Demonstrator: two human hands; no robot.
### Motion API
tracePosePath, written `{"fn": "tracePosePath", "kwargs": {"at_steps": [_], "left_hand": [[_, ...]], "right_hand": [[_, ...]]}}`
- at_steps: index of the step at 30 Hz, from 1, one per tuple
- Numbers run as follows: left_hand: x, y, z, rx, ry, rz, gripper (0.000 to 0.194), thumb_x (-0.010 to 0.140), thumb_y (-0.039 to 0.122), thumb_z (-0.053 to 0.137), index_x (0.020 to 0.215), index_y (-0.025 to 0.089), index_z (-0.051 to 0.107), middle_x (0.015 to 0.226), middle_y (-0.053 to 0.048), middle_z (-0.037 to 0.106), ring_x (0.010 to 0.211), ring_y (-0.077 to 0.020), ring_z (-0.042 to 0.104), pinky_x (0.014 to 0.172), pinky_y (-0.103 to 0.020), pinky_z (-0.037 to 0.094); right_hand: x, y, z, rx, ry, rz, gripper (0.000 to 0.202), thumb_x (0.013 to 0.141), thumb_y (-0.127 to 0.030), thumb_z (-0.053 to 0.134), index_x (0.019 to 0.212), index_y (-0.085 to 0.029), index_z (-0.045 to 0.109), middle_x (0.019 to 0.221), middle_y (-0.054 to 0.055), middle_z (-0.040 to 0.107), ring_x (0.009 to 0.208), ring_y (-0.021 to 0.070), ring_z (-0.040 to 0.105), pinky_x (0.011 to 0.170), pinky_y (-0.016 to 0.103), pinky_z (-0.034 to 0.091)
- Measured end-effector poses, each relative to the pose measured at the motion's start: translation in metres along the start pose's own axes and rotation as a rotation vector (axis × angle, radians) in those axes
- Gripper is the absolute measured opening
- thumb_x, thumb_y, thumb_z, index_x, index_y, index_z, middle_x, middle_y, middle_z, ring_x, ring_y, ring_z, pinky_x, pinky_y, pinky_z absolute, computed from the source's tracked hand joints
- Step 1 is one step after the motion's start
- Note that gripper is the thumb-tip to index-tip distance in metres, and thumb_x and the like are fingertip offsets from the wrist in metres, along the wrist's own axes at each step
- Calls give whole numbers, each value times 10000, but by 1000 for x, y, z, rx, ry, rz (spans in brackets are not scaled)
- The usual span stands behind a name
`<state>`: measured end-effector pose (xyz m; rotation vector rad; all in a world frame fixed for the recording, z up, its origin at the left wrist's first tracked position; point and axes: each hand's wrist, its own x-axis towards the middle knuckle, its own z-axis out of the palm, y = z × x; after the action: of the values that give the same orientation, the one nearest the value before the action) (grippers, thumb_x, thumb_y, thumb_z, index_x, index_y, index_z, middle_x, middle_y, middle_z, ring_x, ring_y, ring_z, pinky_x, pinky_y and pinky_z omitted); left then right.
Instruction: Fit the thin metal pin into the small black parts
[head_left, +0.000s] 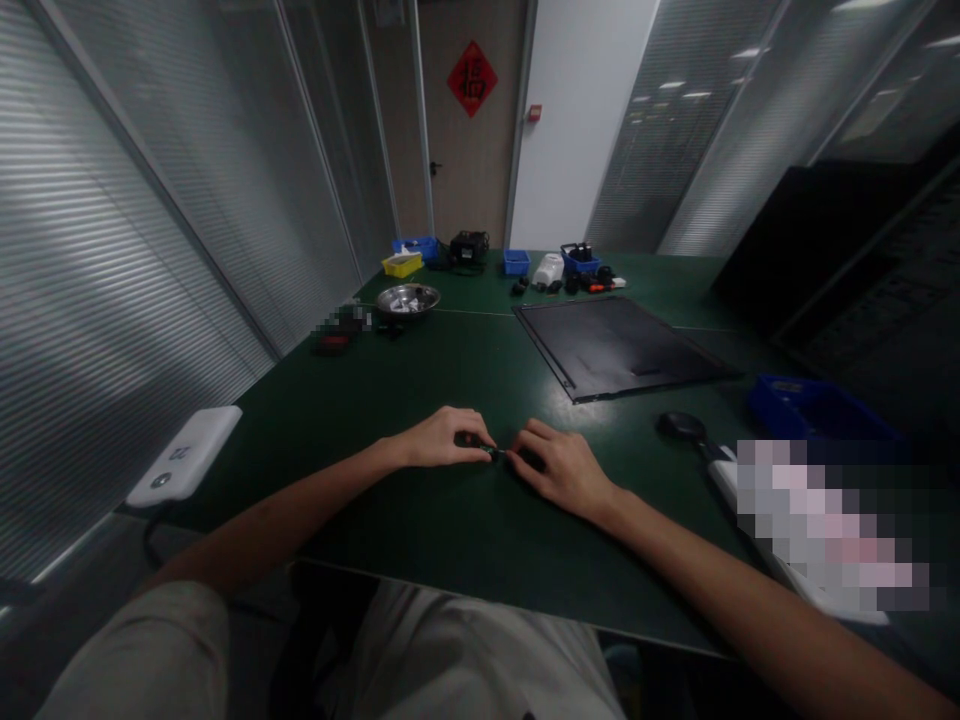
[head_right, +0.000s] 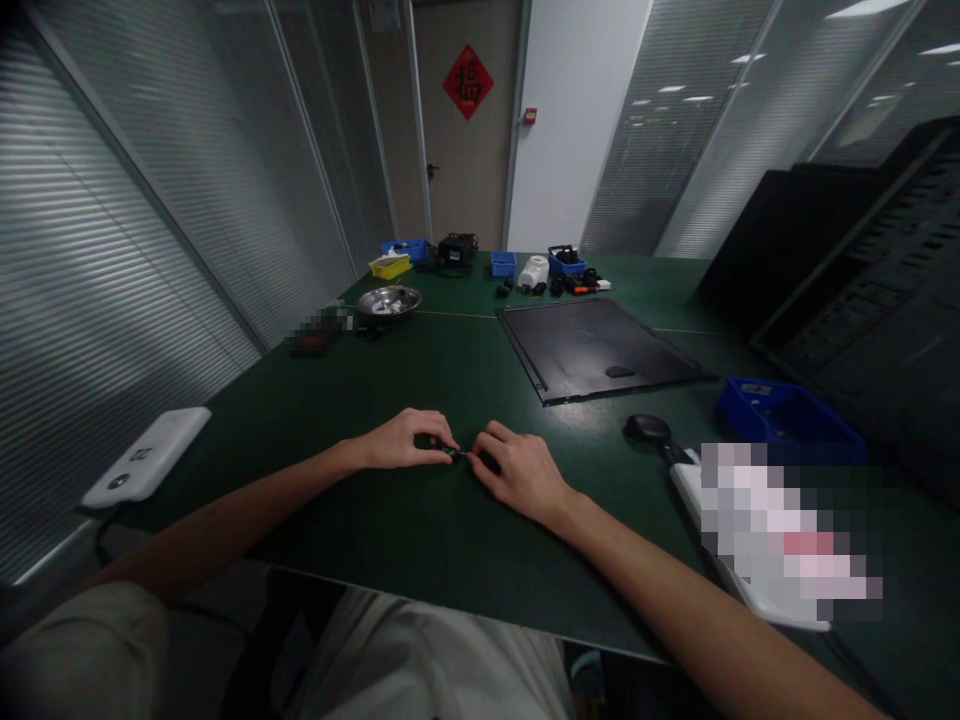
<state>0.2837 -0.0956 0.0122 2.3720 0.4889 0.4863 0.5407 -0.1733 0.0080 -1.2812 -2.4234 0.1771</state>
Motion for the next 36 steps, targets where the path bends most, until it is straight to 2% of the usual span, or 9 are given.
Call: {"fn": "tracePosePath", "kwargs": {"at_steps": [19,25,36], "left_hand": [[1,-1,4,-17,37,-24,262,929,391,743,1042,159,791,890,-57,654,799,-155,587,710,-264,423],[2,-4,7,-22,62,-31,270,907,387,771,1073,177,805,872,-45,655,786,-151,595,702,-256,430],[3,-4,16,-19,107,-58,299,895,388,785,1137,216,820,857,-40,699,746,-146,624,662,-251,417]], "right_hand": [[0,2,4,-9,-20,-52,194,1077,-345,462,1044,-214,601,1004,52,628,749,165,609,629,290,410],[0,-1,4,-25,-8,-50,196,1065,-362,492,1003,-219,611,973,39,626,720,156,596,608,283,385],[2,-5,5,-77,-50,-90,271,1111,-366,378,1073,-202,591,1016,62,626,743,163,611,617,289,407]]}}
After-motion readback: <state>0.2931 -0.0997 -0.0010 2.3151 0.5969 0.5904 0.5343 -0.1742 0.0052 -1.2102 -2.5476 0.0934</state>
